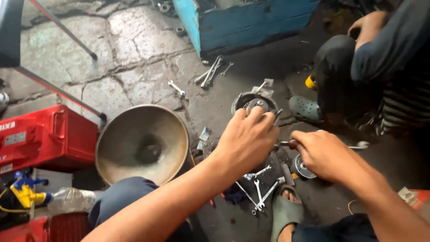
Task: The person disassembles a starter motor by hand and then reassembles it, using a wrench to tighten the internal components and housing bolts.
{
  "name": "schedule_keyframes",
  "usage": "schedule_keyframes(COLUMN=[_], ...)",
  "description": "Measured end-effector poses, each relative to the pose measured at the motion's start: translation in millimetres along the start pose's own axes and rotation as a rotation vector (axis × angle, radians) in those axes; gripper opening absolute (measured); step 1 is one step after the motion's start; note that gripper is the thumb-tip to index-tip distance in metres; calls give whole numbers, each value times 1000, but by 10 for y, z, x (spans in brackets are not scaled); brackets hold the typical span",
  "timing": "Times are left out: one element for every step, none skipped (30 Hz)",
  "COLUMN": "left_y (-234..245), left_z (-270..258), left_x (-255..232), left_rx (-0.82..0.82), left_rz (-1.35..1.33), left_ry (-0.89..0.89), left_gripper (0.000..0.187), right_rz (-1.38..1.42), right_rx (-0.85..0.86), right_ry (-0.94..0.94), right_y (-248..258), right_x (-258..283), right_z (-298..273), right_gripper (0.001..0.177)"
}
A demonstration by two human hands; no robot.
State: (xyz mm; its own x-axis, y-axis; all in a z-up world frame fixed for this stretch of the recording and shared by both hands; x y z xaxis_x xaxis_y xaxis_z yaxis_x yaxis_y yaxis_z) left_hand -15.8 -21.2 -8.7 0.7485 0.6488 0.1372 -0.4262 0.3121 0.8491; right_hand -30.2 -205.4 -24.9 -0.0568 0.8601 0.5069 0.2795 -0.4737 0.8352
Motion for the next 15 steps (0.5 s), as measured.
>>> schedule_keyframes(left_y=[-10,-16,-19,-22,-30,-20,-5,0,-2,-3,7,28,47,49,46], left_z=[-6,3,4,4,-12,-24,-21,-41,-54,-59,-63,-63,-69,-55,-48], left_x=[-27,-20,-35,-51,-44,-48,-45,-41,-33,-29,-16,9,29,41,50], left_rx=[-27,-23,-28,-32,-25,-56,-90,-87,-62,-37,-39,-72,-103,-102,-80], left_rz=[56,51,98,146,142,152,163,163,134,104,104,-13,-133,-134,-123], left_ry=[2,11,9,6,18,13,3,10,10,10,8,42,74,71,70], left_gripper=[9,9,9,10,10,12,14,14,13,13,13,13,14,14,12], right_rz=[-57,-60,-67,-74,-77,-66,-55,-57,-76,-96,-95,-109,-122,-120,-124], right_rx=[-14,-3,-18,-34,-21,-19,-25,-18,-16,-15,-17,-10,-1,-3,10], right_ry=[-42,-42,-51,-60,-57,-75,-93,-90,-108,-126,-126,-123,-122,-124,-124], right_y=[14,6,7,8,-12,-21,-18,-29,-36,-35,-43,-51,-67,-61,-66], right_x=[26,12,-10,-32,-31,-39,-46,-56,-74,-96,-133,-172,-214,-192,-168], right_z=[-49,-49,-64,-82,-82,-87,-88,-85,-84,-83,-69,-55,-50,-49,-51], right_gripper=[22,22,22,23,23,23,23,23,23,24,24,24,23,23,23])
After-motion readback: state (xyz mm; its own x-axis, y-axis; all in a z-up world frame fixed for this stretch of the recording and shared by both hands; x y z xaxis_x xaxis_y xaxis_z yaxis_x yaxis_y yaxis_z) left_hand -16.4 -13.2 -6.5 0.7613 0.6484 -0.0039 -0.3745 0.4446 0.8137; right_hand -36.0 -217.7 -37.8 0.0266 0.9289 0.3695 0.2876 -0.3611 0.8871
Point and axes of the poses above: each hand's wrist, its own z-axis towards the middle knuckle, its own y-axis out of the back of the hand, x = y × z, the point moved 4 cm from there along z, towards the middle knuckle, and after that the axes turned 13 degrees about z, right-handed, at the moved point
